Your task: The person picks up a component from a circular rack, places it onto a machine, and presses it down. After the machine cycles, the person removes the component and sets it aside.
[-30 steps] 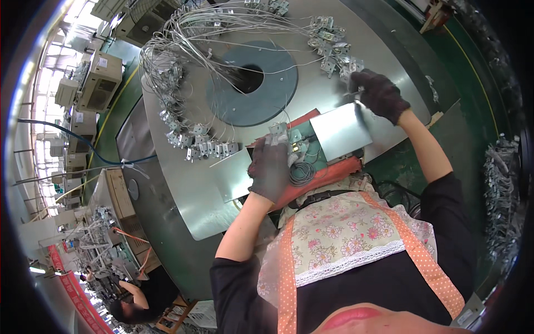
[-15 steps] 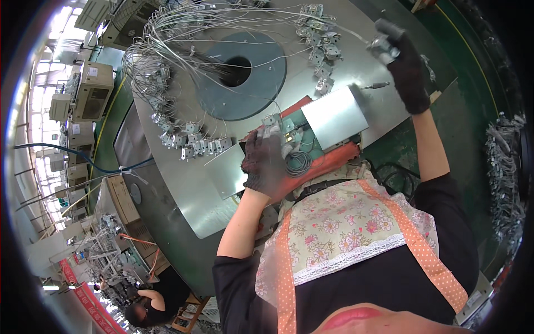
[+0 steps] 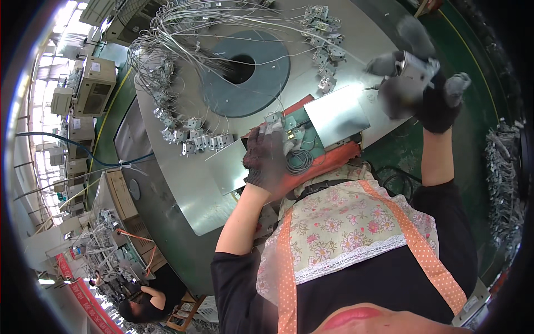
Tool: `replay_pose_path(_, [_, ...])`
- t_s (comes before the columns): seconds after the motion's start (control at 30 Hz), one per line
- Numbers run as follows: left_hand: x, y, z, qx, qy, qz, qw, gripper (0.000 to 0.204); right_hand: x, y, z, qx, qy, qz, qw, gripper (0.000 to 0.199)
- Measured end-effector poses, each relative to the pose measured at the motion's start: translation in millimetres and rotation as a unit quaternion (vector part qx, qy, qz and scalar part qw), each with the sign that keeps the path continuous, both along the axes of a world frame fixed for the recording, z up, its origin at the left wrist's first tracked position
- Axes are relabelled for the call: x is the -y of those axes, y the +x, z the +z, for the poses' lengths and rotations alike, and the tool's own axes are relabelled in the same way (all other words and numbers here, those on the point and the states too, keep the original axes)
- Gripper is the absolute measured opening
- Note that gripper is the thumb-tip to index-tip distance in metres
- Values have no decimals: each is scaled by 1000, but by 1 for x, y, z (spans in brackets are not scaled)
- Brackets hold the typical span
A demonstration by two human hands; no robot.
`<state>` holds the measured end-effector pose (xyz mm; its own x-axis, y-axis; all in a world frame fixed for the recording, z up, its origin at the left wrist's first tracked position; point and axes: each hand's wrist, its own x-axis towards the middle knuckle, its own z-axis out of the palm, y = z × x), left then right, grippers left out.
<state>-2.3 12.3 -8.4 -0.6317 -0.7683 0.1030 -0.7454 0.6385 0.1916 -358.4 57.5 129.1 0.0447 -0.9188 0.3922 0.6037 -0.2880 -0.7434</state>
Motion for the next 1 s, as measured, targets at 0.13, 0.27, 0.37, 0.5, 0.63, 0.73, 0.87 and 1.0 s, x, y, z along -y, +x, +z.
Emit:
replay_pose_path(0.13, [-1, -2, 2, -8, 9, 2, 1000, 47, 10, 39, -4, -57, 30, 141, 988, 60])
replay_pose_path(0.27, [2, -3, -1, -23, -96, -22, 995, 58, 37, 82, -19, -87, 165, 170, 967, 45])
replay_pose_path(0.37, [3, -2, -4, -24, -87, -1, 996, 58, 49, 95, -29, -142, 287, 102, 942, 44])
replay_pose_path(0.5, [2, -1, -4, -24, -69, -3, 997, 56, 43, 98, -35, -38, 217, 138, 966, 54])
replay_pose_path(0.63, [0, -4, 2, -41, -18, 4, 999, 41, 37, 102, -32, -2, 88, 177, 980, 70])
replay_pose_path(0.73, [0, -5, 6, -23, -24, -2, 999, 40, 29, 105, -27, -39, 149, 151, 976, 75])
replay_pose_path(0.87, [1, -6, 7, -12, -10, -5, 1000, 39, 23, 114, -29, -88, 134, 80, 984, 66])
replay_pose_path(1.0, [2, -6, 3, -28, -16, -8, 999, 41, 22, 119, -41, -91, 180, 10, 979, 58])
